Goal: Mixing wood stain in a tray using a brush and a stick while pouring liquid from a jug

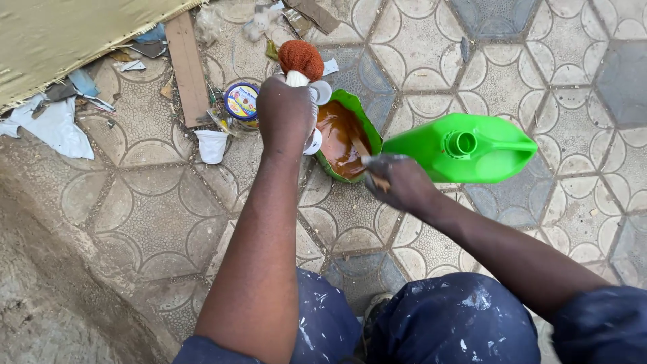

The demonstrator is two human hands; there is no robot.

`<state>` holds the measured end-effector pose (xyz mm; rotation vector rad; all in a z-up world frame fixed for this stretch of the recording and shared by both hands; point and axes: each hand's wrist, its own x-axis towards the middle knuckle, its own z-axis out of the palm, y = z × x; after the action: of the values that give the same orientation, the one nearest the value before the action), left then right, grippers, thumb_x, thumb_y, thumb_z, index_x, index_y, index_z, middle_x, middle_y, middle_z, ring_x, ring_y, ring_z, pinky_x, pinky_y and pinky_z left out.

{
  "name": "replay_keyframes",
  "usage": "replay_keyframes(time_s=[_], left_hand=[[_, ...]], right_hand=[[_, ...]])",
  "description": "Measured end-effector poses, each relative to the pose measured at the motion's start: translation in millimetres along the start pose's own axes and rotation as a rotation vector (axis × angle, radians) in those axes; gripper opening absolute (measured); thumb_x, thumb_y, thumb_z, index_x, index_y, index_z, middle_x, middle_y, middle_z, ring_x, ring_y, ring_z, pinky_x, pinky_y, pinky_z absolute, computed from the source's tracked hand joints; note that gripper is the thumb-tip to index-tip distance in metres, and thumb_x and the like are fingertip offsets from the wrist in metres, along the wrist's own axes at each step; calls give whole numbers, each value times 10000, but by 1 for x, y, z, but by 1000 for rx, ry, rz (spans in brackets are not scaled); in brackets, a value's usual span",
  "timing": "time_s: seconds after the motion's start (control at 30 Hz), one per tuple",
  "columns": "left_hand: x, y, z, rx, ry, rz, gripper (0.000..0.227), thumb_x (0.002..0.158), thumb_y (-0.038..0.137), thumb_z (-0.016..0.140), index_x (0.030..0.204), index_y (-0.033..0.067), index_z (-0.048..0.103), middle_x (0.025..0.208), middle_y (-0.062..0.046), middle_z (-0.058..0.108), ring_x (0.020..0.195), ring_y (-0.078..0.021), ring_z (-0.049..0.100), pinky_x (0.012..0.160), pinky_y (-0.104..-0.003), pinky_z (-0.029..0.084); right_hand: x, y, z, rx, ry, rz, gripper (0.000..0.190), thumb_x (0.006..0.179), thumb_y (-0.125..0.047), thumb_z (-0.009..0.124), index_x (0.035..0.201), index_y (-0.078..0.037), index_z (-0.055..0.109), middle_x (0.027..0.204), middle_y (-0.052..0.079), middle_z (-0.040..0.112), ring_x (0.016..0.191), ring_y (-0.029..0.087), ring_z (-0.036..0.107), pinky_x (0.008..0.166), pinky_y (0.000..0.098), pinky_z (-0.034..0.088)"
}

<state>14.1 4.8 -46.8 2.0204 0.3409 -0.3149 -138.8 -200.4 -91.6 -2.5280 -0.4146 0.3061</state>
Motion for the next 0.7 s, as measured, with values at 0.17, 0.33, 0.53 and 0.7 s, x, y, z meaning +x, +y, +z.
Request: replay_keyframes(time_s=[0.17, 0.33, 0.53, 0.7], left_hand=[[-6, 7, -1, -30, 8, 4, 460, 817, 147, 567, 1228, -38, 658, 1100, -227, 728, 1124, -423, 709, 895, -540, 586], [-9, 8, 1, -66, -10, -7, 473, 804, 160, 567, 1226, -32, 660, 1082, -223, 736, 1121, -429, 707, 877, -536, 580], [-7, 29, -8, -132, 35, -115, 199, 751, 63, 504, 884, 62, 651, 875, -130, 759, 726, -287, 680, 598, -469, 456], [3, 21, -10, -183, 89, -130, 238, 778, 83, 508, 929, 41, 688, 921, -155, 779, 777, -320, 720, 630, -455, 505]], right_hand=[[8, -27, -4, 116, -63, 14, 252, 967, -309, 618, 959, -79, 721, 867, 212, 729, 873, 455, 715, 722, 521, 591], [35, -3, -2, -11, 110, 34, 261, 990, -261, 640, 1117, -47, 721, 886, 220, 720, 855, 465, 704, 706, 521, 570], [33, -65, -32, 285, -104, 383, 331, 947, -271, 573, 1070, -62, 798, 1028, 135, 817, 515, 166, 593, 478, 353, 415], [67, -27, -32, 511, 138, 344, 217, 999, -128, 566, 853, -49, 706, 814, 102, 760, 550, 121, 561, 440, 253, 395]])
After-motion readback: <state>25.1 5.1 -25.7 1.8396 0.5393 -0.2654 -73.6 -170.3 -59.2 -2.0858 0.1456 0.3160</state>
